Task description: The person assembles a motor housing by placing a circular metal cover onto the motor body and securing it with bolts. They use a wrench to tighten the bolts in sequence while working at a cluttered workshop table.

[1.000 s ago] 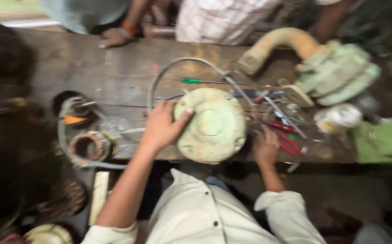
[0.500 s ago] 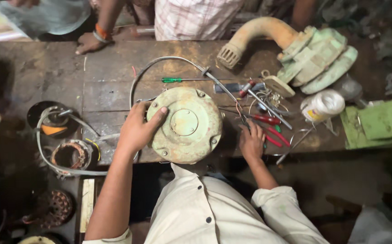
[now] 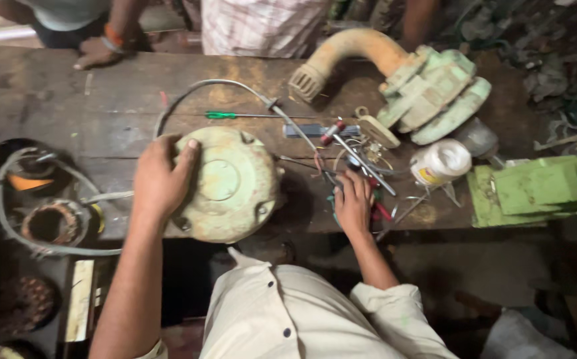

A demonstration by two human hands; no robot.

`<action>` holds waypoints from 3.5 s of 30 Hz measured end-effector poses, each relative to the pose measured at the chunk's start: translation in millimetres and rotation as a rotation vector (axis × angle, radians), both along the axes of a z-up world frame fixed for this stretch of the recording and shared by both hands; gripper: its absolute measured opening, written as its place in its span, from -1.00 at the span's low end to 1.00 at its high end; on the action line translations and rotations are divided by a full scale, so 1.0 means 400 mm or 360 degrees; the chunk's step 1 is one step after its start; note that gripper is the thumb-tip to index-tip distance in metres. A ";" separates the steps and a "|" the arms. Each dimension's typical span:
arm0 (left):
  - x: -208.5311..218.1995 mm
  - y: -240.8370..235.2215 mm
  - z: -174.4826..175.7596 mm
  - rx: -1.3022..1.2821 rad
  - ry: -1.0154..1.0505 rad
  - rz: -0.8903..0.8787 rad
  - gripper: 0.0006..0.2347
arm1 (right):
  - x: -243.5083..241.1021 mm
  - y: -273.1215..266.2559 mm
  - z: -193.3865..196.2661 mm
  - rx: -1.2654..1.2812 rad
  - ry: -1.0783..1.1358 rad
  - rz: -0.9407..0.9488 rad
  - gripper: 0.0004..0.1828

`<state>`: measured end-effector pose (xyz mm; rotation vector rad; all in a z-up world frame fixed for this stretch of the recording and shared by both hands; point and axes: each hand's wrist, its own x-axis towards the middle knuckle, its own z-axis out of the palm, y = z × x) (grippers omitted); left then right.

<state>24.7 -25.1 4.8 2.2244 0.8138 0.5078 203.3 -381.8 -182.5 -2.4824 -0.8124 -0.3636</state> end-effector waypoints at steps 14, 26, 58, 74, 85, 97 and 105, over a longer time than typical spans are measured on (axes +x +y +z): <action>0.003 -0.039 0.016 0.0065 0.0074 0.0124 -0.59 | -0.063 -0.086 0.053 0.0229 0.0052 0.0237 -0.68; -0.007 -0.036 -0.006 0.0097 0.0049 0.0158 -0.62 | 0.292 -0.238 -0.184 -0.0069 0.0134 -0.0340 -0.61; -0.003 -0.020 -0.008 0.0002 0.0049 0.0201 -0.65 | 0.289 -0.163 -0.176 -0.0314 -0.0085 -0.0070 -0.75; -0.003 -0.031 0.001 0.0012 0.0047 0.0198 -0.68 | 0.280 -0.256 -0.111 0.0023 0.0009 0.0153 -0.60; -0.013 -0.020 -0.027 0.0025 -0.0077 0.0185 -0.68 | 0.290 -0.262 -0.112 0.0276 0.0362 0.0023 -0.66; -0.009 -0.021 -0.016 0.0016 -0.0066 0.0180 -0.69 | 0.258 -0.225 -0.090 0.0120 0.0218 0.0270 -0.67; -0.013 -0.016 -0.024 0.0033 -0.0079 0.0181 -0.69 | 0.291 -0.226 -0.085 0.0037 0.0293 0.0280 -0.78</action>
